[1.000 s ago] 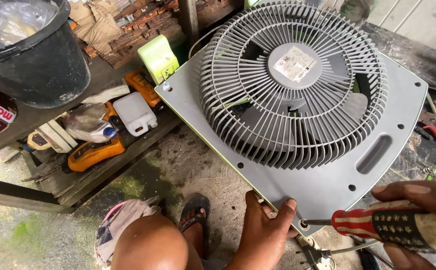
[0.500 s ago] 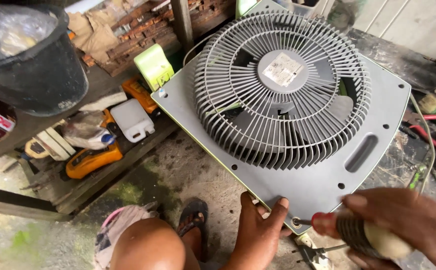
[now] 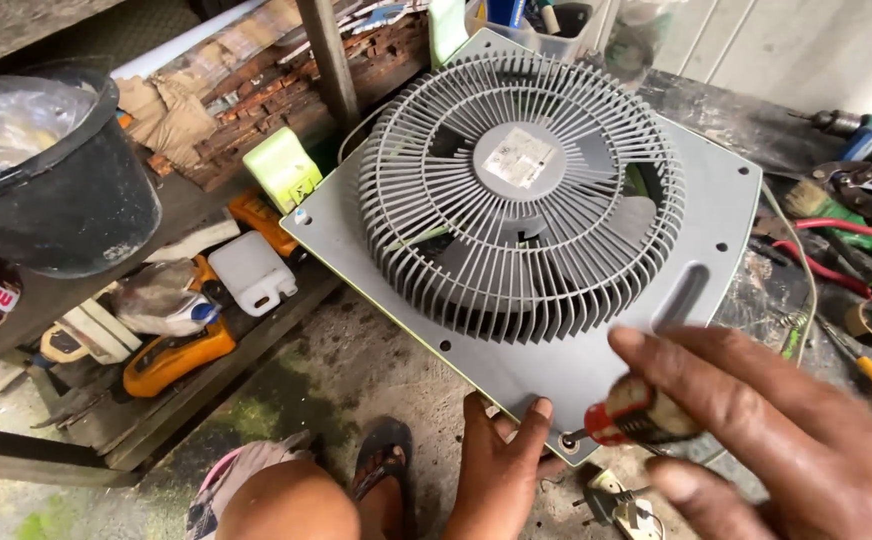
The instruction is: Disassembling and reassembling the housing of a box fan using a screwdriver.
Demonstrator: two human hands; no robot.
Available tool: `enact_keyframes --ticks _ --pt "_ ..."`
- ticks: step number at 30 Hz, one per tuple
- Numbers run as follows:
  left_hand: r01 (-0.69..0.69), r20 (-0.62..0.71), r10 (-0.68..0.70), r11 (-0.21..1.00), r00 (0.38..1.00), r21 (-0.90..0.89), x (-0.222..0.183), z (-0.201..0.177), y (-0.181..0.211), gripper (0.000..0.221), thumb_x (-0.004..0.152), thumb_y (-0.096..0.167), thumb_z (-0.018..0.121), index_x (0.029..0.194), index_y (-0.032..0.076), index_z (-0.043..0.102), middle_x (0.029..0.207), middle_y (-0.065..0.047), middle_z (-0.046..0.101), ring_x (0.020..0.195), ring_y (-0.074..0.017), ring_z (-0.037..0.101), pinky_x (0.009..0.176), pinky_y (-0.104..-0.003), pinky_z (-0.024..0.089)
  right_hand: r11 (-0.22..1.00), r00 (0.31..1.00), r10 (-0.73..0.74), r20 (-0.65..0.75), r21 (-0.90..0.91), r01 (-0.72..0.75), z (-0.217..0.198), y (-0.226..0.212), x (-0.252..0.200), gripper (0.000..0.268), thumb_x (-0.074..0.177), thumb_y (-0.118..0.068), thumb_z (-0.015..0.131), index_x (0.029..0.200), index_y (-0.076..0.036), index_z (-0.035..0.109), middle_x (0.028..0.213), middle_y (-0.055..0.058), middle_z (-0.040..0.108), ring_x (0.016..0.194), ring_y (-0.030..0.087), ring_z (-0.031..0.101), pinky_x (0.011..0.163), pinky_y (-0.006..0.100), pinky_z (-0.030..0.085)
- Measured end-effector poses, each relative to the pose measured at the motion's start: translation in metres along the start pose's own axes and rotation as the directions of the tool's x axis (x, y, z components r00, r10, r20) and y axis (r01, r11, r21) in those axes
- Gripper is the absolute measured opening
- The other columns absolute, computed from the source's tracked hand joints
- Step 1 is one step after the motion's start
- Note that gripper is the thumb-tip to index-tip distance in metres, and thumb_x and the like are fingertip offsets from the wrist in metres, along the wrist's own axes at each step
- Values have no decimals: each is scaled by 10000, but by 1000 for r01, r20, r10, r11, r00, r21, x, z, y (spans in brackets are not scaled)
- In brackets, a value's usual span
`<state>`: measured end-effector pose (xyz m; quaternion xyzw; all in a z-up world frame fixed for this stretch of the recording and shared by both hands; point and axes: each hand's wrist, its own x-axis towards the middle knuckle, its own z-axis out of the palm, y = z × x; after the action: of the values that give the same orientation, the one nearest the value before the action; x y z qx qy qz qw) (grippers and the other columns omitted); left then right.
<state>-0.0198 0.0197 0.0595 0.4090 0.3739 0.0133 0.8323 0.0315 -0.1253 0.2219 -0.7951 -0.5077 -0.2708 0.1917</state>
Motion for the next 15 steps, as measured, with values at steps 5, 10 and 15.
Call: enact_keyframes --ticks 5,10,15 --pt "-13 13 13 999 1000 -42 -3 -1 2 541 901 250 701 1350 125 427 1132 -150 674 1087 -277 706 831 -459 672 989 991 -129 -31 69 131 -1 1 15 640 751 -434 789 1208 0 673 783 36 695 735 172 699 1024 520 588" --pt "-7 4 7 1000 1000 6 -2 -1 2 909 851 328 697 1588 195 181 1146 -149 625 1165 -259 680 879 -454 688 976 993 58 102 205 -78 -6 -3 7 636 873 -417 527 1405 -69 557 1359 156 639 1231 311 646 1037 466 546" --pt "-68 16 69 996 997 -51 -6 3 2 463 872 261 689 1270 150 479 1236 -130 755 1126 -264 736 831 -493 661 976 986 -168 3 140 165 -7 8 14 644 764 -477 717 1215 -22 656 913 -33 772 824 192 723 1075 579 537"
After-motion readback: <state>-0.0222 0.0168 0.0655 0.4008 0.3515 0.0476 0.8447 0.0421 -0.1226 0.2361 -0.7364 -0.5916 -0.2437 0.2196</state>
